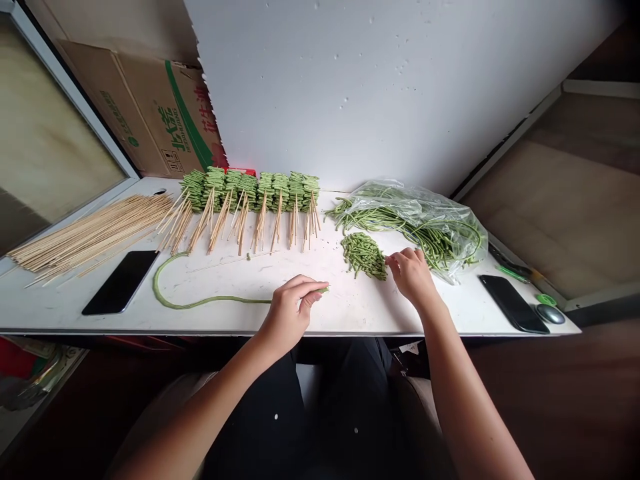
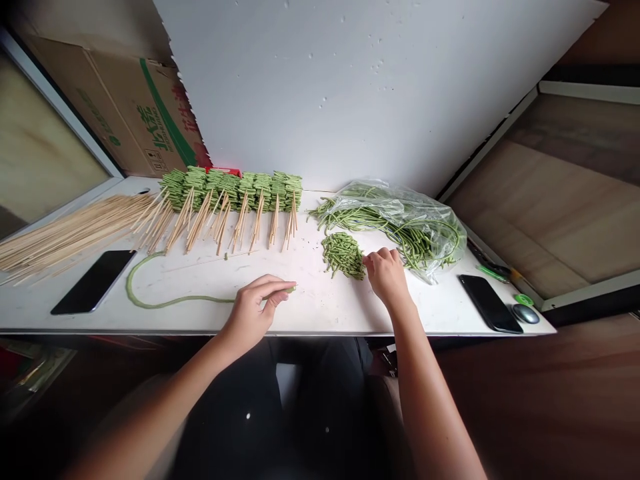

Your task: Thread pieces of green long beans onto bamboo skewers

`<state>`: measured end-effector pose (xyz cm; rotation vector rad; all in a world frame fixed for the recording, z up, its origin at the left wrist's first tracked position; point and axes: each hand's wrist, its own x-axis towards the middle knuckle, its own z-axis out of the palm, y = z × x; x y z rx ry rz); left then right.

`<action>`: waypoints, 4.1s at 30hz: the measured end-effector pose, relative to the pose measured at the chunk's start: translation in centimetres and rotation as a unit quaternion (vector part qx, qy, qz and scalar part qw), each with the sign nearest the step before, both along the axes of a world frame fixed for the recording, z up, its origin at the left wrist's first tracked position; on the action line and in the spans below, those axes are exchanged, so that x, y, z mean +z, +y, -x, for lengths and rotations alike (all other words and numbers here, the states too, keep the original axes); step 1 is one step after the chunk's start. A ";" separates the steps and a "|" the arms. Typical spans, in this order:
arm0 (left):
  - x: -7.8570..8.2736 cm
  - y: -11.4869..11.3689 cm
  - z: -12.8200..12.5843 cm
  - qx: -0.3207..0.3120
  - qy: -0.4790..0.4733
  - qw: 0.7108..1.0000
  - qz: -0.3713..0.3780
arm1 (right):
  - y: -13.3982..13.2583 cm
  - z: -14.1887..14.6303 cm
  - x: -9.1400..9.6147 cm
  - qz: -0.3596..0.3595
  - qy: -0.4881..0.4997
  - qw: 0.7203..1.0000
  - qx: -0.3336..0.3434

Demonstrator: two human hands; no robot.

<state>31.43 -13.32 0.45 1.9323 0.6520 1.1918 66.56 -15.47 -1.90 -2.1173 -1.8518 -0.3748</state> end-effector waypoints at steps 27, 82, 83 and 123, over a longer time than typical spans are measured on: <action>-1.2 1.0 1.1 0.002 0.045 0.998 0.041 | -3.1 14.6 3.8 0.074 0.493 0.832 0.244; -2.3 0.4 4.3 -0.009 0.025 0.998 0.062 | -1.5 13.2 -0.1 -0.213 0.404 0.876 0.154; -2.4 0.3 4.3 -0.008 0.027 0.998 0.055 | -1.5 13.3 -0.6 -0.192 0.347 0.905 0.158; -2.3 -2.7 5.7 -0.018 0.085 0.996 -0.022 | -6.3 20.3 0.1 -0.174 0.177 0.902 0.352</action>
